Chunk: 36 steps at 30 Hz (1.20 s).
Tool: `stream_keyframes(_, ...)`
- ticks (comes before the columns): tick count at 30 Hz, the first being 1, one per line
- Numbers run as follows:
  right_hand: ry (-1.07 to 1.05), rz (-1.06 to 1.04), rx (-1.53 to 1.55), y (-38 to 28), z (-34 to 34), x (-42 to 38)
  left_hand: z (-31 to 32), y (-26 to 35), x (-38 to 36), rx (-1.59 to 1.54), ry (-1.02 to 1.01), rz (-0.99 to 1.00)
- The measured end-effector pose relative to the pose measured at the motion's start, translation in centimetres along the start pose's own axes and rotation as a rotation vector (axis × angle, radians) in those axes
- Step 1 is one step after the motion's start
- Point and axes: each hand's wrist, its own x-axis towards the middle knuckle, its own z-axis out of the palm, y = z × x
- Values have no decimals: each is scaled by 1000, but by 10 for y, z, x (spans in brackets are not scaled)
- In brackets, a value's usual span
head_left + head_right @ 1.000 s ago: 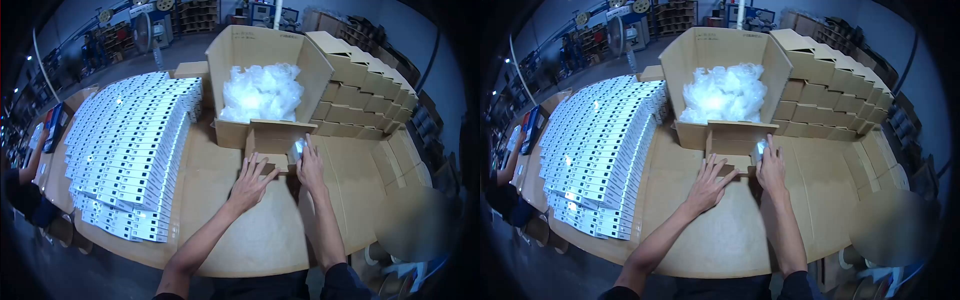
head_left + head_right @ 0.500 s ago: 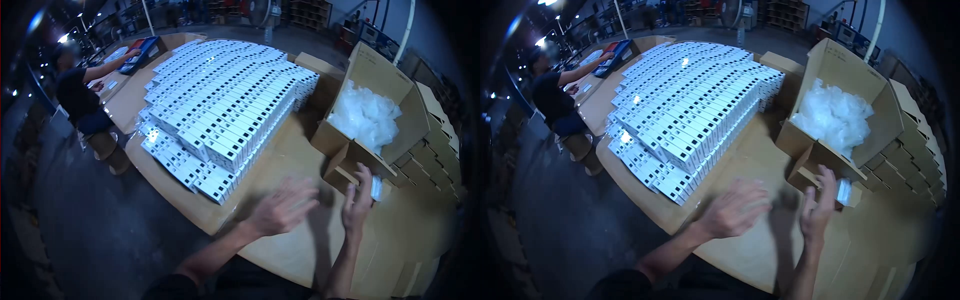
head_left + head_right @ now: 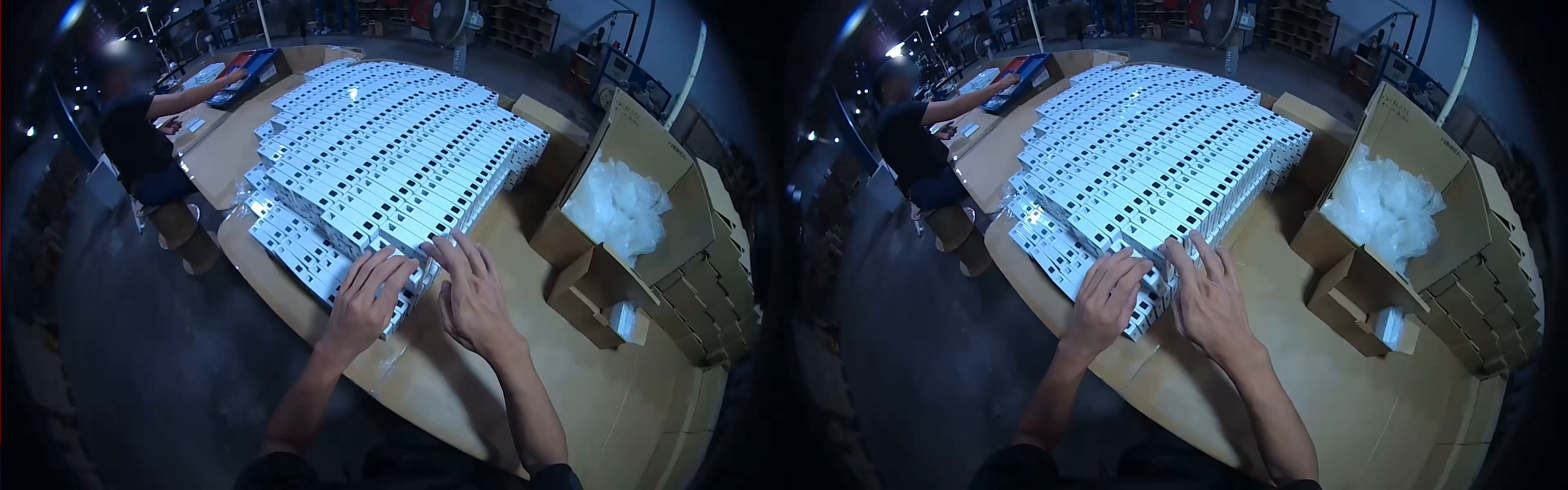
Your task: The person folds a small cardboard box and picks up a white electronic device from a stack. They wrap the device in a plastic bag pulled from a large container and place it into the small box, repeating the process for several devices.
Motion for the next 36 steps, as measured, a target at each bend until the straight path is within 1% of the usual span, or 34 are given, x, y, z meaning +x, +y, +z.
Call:
stream_keyframes(6, -60, 10, -59, -1, -4, 2, -8, 2, -2, 43, -15, -15)
stream_keyframes(9, 8, 44, 81, -1, -9, -3, -26, 6, -9, 101, -50, 11)
stream_keyframes(10, 44, 32, 87, -1, -17, -6, -32, 12, -10, 108, -33, 7)
stream_keyframes(11, 46, 89, 130, 1, -26, -14, -37, 20, -11, 112, -13, 9)
stream_keyframes(14, 58, 261, 251, 3, -54, -52, -31, 43, -13, -28, 85, 66)
stream_keyframes(17, -202, 644, 755, 2, -95, -78, -8, 70, 2, -199, 144, 114)
stream_keyframes(18, -151, 566, 863, 8, -96, -89, 5, 81, 10, -251, 156, 137)
stream_keyframes(20, -20, 598, 1226, 16, -97, -103, 28, 103, 28, -363, 169, 189)
stream_keyframes(21, 49, 602, 1409, 21, -98, -107, 33, 116, 43, -390, 122, 231)
stream_keyframes(22, 166, 646, 1410, 26, -98, -109, 44, 127, 54, -417, 113, 262)
stream_keyframes(23, 284, 661, 1249, 36, -99, -112, 55, 135, 67, -441, 104, 294)
stream_keyframes(25, 420, 682, 1059, 60, -107, -121, 60, 152, 108, -644, -116, 279)
stream_keyframes(26, 461, 678, 1016, 73, -116, -128, 59, 157, 129, -737, -174, 275)
stream_keyframes(27, 458, 648, 1011, 85, -129, -135, 69, 161, 147, -768, -157, 246)
stream_keyframes(29, 582, 707, 941, 104, -154, -138, 105, 162, 190, -838, -128, 190)
stream_keyframes(31, 647, 682, 589, 139, -173, -144, 146, 163, 231, -784, -137, 159)
stream_keyframes(33, 660, 689, 288, 162, -199, -139, 193, 158, 273, -710, -119, 253)
stream_keyframes(35, 608, 767, 126, 186, -222, -123, 240, 157, 316, -638, -71, 273)
stream_keyframes(36, 637, 701, 50, 203, -229, -114, 260, 159, 336, -603, -44, 283)
